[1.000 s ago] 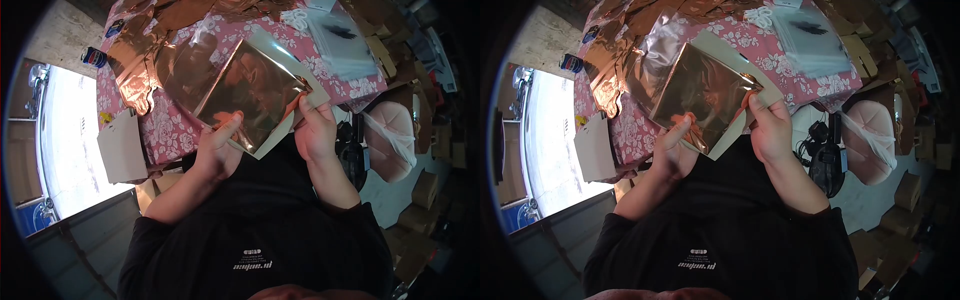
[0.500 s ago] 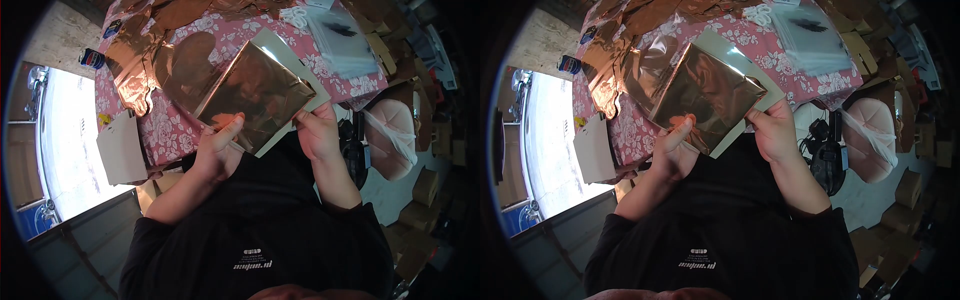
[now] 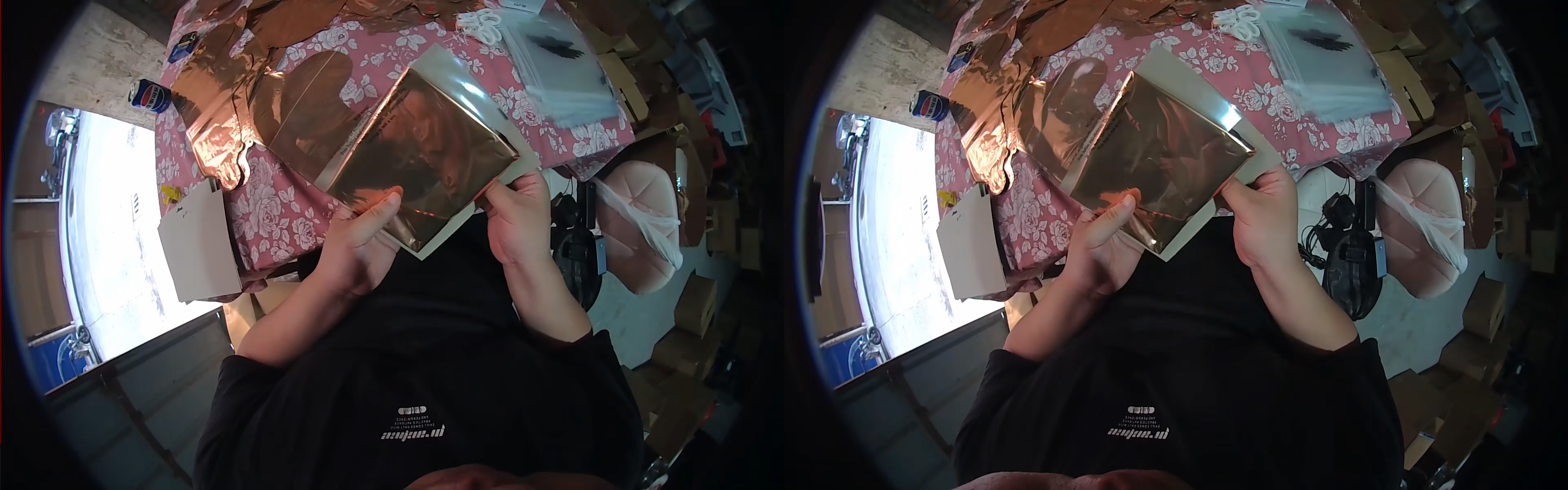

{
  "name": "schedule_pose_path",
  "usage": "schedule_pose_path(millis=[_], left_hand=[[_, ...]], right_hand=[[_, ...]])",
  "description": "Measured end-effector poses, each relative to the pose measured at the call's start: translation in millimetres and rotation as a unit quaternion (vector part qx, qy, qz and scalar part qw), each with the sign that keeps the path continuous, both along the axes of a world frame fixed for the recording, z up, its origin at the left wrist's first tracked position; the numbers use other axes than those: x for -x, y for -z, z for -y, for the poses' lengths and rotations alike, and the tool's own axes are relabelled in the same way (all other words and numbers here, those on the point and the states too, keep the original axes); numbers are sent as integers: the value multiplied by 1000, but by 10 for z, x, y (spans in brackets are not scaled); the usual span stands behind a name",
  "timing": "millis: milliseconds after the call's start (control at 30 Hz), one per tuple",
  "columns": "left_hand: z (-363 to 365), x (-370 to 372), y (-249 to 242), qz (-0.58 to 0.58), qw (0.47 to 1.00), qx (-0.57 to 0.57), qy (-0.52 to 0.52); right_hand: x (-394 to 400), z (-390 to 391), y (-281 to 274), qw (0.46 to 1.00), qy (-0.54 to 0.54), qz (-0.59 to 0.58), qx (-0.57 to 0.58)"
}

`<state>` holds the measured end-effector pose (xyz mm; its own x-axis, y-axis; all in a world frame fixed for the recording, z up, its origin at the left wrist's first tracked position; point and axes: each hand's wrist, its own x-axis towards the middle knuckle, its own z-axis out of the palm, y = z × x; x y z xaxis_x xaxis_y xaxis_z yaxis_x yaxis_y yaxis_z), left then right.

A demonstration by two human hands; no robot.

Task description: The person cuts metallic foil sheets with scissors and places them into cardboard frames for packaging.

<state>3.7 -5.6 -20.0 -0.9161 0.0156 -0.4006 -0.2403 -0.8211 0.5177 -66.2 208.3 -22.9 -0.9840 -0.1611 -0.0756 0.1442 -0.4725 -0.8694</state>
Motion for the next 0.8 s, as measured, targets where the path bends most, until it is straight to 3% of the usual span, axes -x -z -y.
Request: schedule_pose_path(millis=[200,267,400,533,600,667,800], left_hand=[[-58,70,-301,-4,1000,-10,15],[37,-4,9,0,1000,-5,18],[7,-46,58,-22,999,8,25],[-52,1,-57,-4,1000,19,8],[-84,28,-236,-52,998,35,12],[-45,80,-290,-59,998,29,24],[-23,77,-242,-64,997,36,33]], right_hand=[[11,-113,-8,995,-95,18,22],[14,-189,94,992,-123,8,-34],[-24,-33,67,997,-54,-15,-59],[-67,20,92,1000,-27,14,-2],[-64,27,-5,999,-26,21,13],[-39,9,-271,980,-117,70,142],[-117,-5,-79,987,-114,42,103]])
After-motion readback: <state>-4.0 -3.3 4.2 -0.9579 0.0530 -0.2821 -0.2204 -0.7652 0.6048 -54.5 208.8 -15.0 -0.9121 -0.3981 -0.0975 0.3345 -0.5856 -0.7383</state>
